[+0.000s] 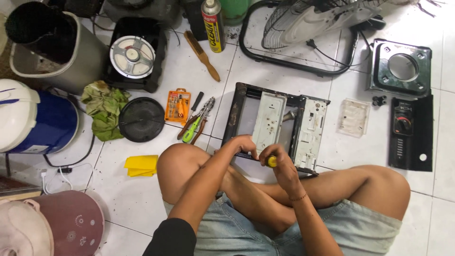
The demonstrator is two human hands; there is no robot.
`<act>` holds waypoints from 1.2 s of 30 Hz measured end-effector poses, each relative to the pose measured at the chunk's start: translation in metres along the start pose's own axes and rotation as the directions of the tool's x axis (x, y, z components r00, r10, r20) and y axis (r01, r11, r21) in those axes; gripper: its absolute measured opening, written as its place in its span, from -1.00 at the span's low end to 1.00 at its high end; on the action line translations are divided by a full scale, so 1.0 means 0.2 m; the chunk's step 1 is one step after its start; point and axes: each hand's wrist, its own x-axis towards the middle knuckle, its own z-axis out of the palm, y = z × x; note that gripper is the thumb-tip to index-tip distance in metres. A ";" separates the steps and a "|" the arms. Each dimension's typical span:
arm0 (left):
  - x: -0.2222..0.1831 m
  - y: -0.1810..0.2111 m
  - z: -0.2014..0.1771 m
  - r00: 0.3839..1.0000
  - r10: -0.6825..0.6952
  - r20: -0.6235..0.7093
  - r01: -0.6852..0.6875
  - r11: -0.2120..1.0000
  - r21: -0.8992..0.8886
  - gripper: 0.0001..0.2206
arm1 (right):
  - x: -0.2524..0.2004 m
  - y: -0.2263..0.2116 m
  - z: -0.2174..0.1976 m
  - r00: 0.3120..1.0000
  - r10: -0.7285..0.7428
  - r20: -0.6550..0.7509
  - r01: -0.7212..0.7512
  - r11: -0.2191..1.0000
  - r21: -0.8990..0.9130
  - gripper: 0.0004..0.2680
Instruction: The person is disassembling a portable stove by using a screwdriver to remove screws from the internal metal frame.
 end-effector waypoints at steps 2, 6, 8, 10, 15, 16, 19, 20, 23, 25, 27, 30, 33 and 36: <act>-0.14 0.09 0.00 1.000 -0.010 0.006 0.010 0.999 -0.051 -0.27 | 0.02 0.03 -0.02 1.000 -0.019 0.022 0.016 0.993 0.118 -0.62; -0.02 0.00 -0.01 1.000 0.010 0.015 -0.009 1.000 -0.010 -0.28 | 0.01 0.05 -0.04 1.000 0.021 -0.007 -0.020 0.998 0.053 -0.70; -0.01 0.01 -0.01 1.000 0.010 0.015 -0.010 1.000 -0.012 -0.28 | 0.02 0.06 -0.04 0.999 -0.012 -0.042 0.012 1.000 -0.002 -0.64; 0.06 -0.02 0.00 1.000 0.009 0.026 -0.010 0.999 0.030 -0.30 | 0.04 0.04 -0.02 0.998 -0.017 -0.058 0.017 1.000 0.012 -0.62; -0.01 0.00 -0.01 1.000 -0.011 0.022 0.012 1.000 -0.015 -0.32 | 0.04 0.05 -0.04 0.997 -0.014 -0.078 0.017 0.999 0.033 -0.69; 0.03 -0.02 0.00 1.000 -0.013 0.018 0.013 1.000 -0.006 -0.33 | 0.04 0.07 -0.05 0.996 -0.009 -0.086 0.010 1.000 0.020 -0.68; 0.02 0.00 0.00 1.000 -0.015 0.024 0.014 1.000 0.018 -0.33 | 0.04 0.08 -0.07 0.996 0.004 -0.089 -0.002 1.000 0.021 -0.62; -0.01 0.03 0.00 0.999 -0.016 0.033 0.014 0.999 0.033 -0.34 | 0.04 0.07 -0.07 0.997 0.009 -0.081 -0.007 0.999 0.035 -0.59; -0.05 0.02 -0.03 0.999 -0.047 0.011 0.047 0.999 -0.024 -0.31 | 0.03 0.13 -0.09 0.997 0.019 -0.076 -0.007 0.989 0.146 -0.77; -0.07 0.04 -0.04 0.999 -0.041 0.013 0.041 0.999 -0.026 -0.31 | 0.05 0.10 -0.08 0.997 0.004 -0.076 0.003 0.996 0.090 -0.75; -0.08 0.06 -0.03 0.999 -0.035 0.012 0.035 0.999 -0.029 -0.32 | 0.05 0.07 -0.07 0.997 -0.012 -0.073 0.014 0.999 0.034 -0.71; -0.08 0.07 -0.01 1.000 -0.019 0.003 0.020 0.996 -0.088 -0.30 | 0.04 0.09 -0.06 0.995 0.011 -0.095 -0.007 0.999 0.041 -0.57; -0.04 0.04 -0.01 1.000 -0.024 0.004 0.024 0.995 -0.097 -0.29 | 0.03 0.14 -0.06 0.997 0.020 -0.069 -0.012 0.993 0.117 -0.62; 0.01 -0.02 0.02 1.000 0.011 0.025 -0.009 0.998 -0.061 -0.34 | 0.01 0.09 -0.04 0.998 0.015 -0.066 -0.014 1.000 0.023 -0.68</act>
